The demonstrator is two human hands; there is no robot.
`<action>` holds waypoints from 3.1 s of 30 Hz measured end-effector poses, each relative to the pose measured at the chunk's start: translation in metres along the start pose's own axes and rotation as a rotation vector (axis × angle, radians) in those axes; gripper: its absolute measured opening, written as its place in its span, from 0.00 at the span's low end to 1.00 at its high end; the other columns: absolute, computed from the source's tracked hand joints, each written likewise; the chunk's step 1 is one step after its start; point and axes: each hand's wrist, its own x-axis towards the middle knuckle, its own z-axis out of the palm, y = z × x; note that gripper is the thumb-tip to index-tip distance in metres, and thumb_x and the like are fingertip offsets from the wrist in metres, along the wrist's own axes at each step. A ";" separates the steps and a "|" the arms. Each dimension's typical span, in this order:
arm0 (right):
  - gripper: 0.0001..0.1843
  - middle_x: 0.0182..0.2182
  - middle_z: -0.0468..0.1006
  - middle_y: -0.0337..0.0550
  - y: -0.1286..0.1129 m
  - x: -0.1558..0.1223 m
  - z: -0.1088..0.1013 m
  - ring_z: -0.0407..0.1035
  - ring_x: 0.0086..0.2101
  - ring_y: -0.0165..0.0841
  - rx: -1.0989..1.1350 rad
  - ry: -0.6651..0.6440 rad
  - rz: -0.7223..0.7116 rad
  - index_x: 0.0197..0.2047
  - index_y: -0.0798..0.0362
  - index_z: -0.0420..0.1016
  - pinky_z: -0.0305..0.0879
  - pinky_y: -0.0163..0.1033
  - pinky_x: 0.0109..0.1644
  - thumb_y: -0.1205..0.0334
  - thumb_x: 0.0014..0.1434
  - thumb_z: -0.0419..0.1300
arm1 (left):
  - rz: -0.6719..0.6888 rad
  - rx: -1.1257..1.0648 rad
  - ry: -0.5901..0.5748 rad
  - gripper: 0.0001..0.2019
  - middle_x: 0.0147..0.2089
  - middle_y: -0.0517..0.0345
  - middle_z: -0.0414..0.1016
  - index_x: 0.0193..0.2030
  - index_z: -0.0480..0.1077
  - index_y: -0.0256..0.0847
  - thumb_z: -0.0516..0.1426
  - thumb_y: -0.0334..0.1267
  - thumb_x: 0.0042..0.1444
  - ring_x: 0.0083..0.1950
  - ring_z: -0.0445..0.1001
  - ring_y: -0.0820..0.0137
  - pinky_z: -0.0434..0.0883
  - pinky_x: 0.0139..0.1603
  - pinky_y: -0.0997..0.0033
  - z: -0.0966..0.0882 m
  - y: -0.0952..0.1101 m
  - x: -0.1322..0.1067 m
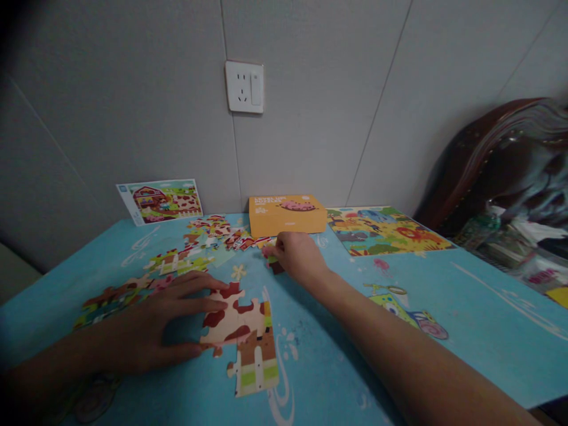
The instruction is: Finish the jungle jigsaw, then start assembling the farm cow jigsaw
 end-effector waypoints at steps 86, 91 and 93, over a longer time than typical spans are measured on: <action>0.12 0.24 0.77 0.40 -0.036 -0.036 0.020 0.68 0.22 0.25 0.629 -0.405 -0.434 0.33 0.57 0.74 0.61 0.29 0.29 0.62 0.64 0.53 | -0.146 -0.007 0.567 0.15 0.53 0.59 0.78 0.56 0.71 0.46 0.48 0.39 0.69 0.53 0.75 0.66 0.69 0.56 0.66 0.007 -0.011 0.006; 0.15 0.22 0.77 0.40 -0.035 -0.037 0.022 0.68 0.21 0.25 0.598 -0.368 -0.429 0.29 0.57 0.74 0.60 0.29 0.27 0.61 0.64 0.53 | -0.112 0.003 0.592 0.14 0.51 0.58 0.78 0.55 0.71 0.45 0.48 0.36 0.68 0.51 0.76 0.68 0.70 0.53 0.68 0.007 -0.011 0.006; 0.16 0.22 0.77 0.40 -0.035 -0.036 0.023 0.70 0.22 0.25 0.610 -0.368 -0.401 0.29 0.57 0.73 0.60 0.29 0.27 0.60 0.65 0.52 | -0.091 0.023 0.613 0.14 0.50 0.58 0.79 0.54 0.72 0.45 0.49 0.35 0.68 0.50 0.76 0.68 0.70 0.53 0.69 0.007 -0.011 0.006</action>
